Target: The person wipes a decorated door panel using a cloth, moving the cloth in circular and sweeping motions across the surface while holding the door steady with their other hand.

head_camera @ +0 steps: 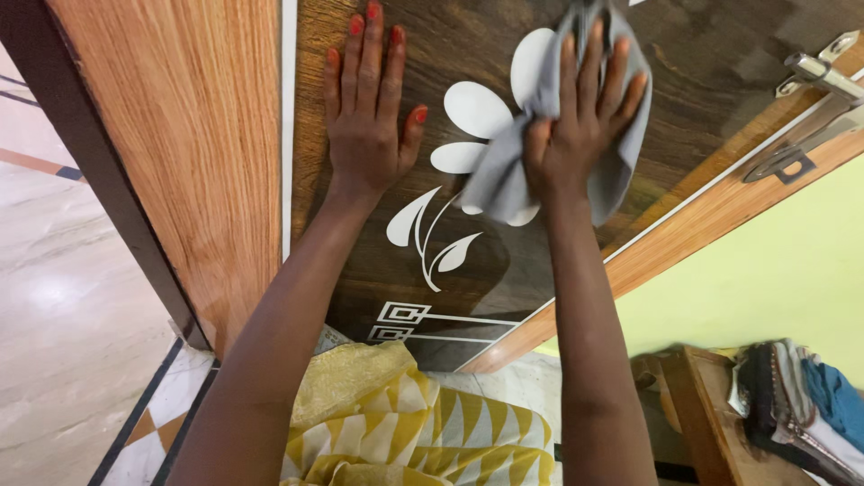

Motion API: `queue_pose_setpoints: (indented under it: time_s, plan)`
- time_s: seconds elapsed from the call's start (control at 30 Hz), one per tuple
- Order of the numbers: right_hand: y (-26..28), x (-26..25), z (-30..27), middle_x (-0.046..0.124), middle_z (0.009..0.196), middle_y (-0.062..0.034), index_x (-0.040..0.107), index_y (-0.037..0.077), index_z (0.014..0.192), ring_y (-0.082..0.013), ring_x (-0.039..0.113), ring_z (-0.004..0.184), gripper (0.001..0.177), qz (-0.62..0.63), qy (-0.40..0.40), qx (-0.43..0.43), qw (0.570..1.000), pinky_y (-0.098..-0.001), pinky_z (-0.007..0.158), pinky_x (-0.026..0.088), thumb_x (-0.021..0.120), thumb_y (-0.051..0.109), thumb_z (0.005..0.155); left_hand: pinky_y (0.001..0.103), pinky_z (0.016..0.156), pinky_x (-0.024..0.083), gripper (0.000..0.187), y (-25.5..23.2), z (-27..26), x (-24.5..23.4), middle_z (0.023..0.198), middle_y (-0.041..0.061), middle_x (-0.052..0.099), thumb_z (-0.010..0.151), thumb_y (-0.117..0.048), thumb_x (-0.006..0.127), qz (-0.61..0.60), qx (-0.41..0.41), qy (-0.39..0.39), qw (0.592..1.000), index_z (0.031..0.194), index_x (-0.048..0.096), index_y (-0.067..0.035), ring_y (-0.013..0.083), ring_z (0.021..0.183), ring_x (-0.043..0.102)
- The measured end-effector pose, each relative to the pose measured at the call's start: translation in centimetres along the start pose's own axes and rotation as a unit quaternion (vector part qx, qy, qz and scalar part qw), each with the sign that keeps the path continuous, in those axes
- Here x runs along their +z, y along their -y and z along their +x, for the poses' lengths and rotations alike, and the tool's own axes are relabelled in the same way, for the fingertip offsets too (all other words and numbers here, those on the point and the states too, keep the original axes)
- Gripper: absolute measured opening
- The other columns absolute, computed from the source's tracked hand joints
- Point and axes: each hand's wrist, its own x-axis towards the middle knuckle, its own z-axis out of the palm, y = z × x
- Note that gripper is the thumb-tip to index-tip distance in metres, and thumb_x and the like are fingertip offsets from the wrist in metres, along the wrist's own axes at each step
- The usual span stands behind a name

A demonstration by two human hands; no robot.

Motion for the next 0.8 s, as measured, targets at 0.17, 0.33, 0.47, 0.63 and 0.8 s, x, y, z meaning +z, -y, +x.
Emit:
queue_pose_setpoints:
  time_s: [0.17,0.33,0.47,0.63,0.8]
  plan:
    - [4.9,-0.4,4.0,0.042,0.168,-0.0074,0.053,0.012,0.16,-0.0322,0.024,0.159,0.063,-0.001,0.057,-0.02,0.998,-0.0588,0.131,0.004,0.049,0.024,0.098,0.053,0.134,0.016,0.058,0.2,0.0,-0.1,0.169,0.015,0.027,0.118,-0.044,0.04,0.0,0.008,-0.011,1.0,0.163,0.038,-0.008,0.0321,0.16,0.024]
    - [5.1,-0.5,1.3,0.043,0.169,-0.0049,0.055,0.017,0.161,-0.0302,0.024,0.161,0.06,0.048,0.082,-0.085,0.992,-0.0573,0.132,0.004,0.053,0.019,0.101,0.05,0.133,0.017,0.057,-0.2,0.6,-1.3,0.168,0.014,0.031,0.114,-0.042,0.042,-0.011,-0.011,-0.005,1.0,0.161,0.041,-0.01,0.0281,0.159,0.028]
    - [1.7,0.9,-3.4,0.047,0.165,-0.0069,0.062,0.015,0.154,-0.0302,0.028,0.158,0.057,0.005,0.096,-0.089,0.991,-0.0592,0.129,0.007,0.053,0.02,0.098,0.049,0.134,0.018,0.055,-0.3,0.7,-1.8,0.169,0.013,0.031,0.116,-0.038,0.045,-0.027,-0.007,0.002,1.0,0.162,0.041,-0.008,0.0282,0.16,0.028]
    - [-2.8,1.8,-8.8,0.055,0.157,-0.0105,0.07,0.012,0.144,-0.0333,0.033,0.154,0.052,-0.013,0.053,-0.093,0.994,-0.0593,0.127,0.012,0.042,0.029,0.103,0.049,0.135,0.018,0.055,-0.5,0.8,-2.0,0.169,0.012,0.032,0.117,-0.039,0.045,-0.036,-0.013,0.007,0.999,0.162,0.04,-0.009,0.0278,0.16,0.028]
    - [-3.0,2.9,-10.9,0.058,0.155,-0.0107,0.07,0.011,0.143,-0.0347,0.035,0.153,0.053,-0.025,0.028,-0.046,0.998,-0.0585,0.127,0.014,0.036,0.032,0.108,0.05,0.133,0.018,0.057,-0.7,0.8,-1.6,0.168,0.014,0.031,0.118,-0.042,0.042,-0.016,-0.011,0.004,1.0,0.162,0.039,-0.007,0.0292,0.159,0.027]
